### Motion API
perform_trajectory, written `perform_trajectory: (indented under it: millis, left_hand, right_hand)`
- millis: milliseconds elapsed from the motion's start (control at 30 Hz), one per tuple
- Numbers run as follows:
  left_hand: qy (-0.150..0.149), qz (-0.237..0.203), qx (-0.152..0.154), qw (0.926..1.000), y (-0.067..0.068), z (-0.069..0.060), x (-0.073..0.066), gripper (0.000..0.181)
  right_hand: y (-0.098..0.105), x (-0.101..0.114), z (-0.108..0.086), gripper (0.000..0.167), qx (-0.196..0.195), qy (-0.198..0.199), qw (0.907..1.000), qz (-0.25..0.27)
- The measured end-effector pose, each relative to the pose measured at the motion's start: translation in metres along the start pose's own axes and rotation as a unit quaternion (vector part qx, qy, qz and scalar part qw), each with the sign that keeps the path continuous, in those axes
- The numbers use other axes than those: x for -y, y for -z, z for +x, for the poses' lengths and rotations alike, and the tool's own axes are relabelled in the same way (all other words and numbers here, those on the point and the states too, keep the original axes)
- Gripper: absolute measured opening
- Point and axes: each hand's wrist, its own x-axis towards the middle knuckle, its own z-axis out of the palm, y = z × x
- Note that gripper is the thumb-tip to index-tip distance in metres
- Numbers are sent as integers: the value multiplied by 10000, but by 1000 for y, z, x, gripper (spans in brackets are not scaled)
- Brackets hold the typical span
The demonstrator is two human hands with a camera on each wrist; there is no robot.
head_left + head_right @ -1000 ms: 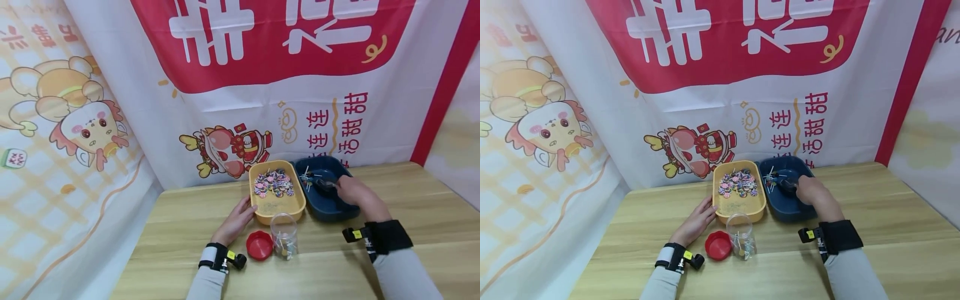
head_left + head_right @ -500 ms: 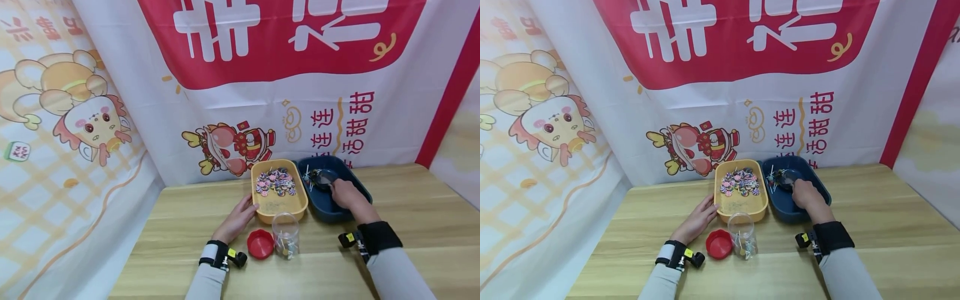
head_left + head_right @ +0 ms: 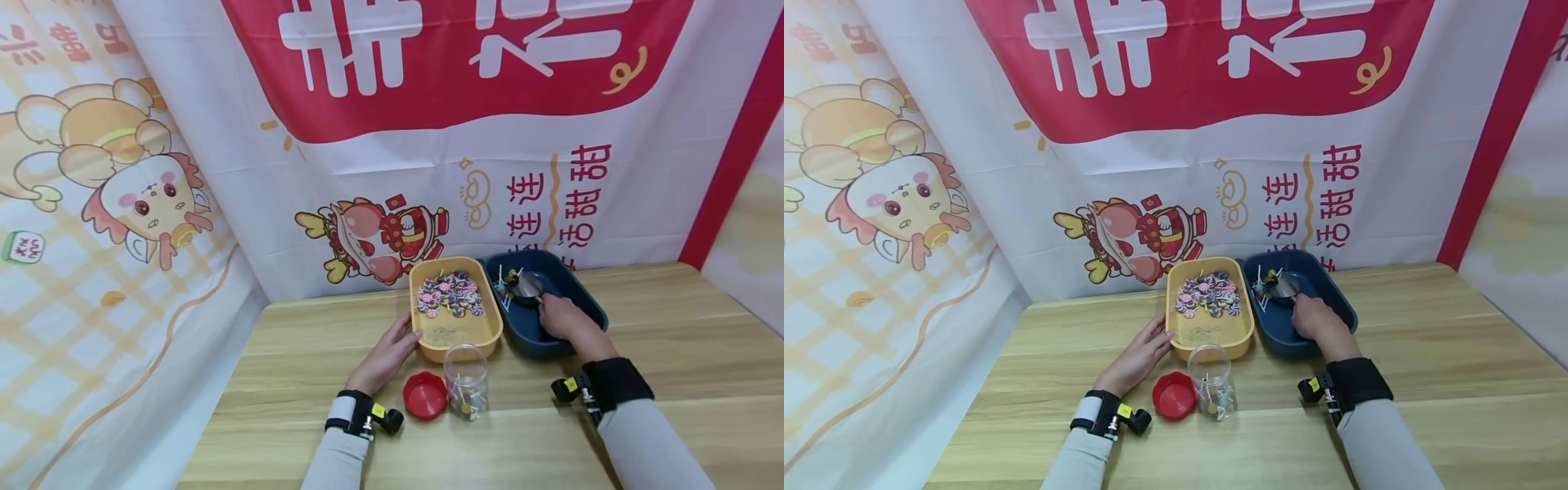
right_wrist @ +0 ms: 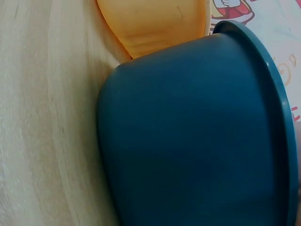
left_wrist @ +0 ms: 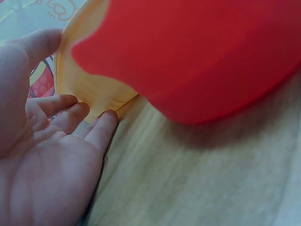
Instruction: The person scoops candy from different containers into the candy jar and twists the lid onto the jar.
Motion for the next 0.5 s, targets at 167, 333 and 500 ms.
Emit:
perform_trajectory:
  millis: [167, 333, 500]
  left_hand:
    - [75, 61, -20, 10000, 1, 1, 1, 78]
    - [0, 10, 70, 10000, 1, 3, 1, 83]
    - [28, -11, 38, 10000, 1, 2, 2, 80]
  right_hand:
    - [2, 0, -3, 45, 376, -107, 9992, 127]
    - [2, -1, -4, 50, 556, -206, 9980, 215]
    - [2, 0, -4, 51, 583, -181, 9976, 326]
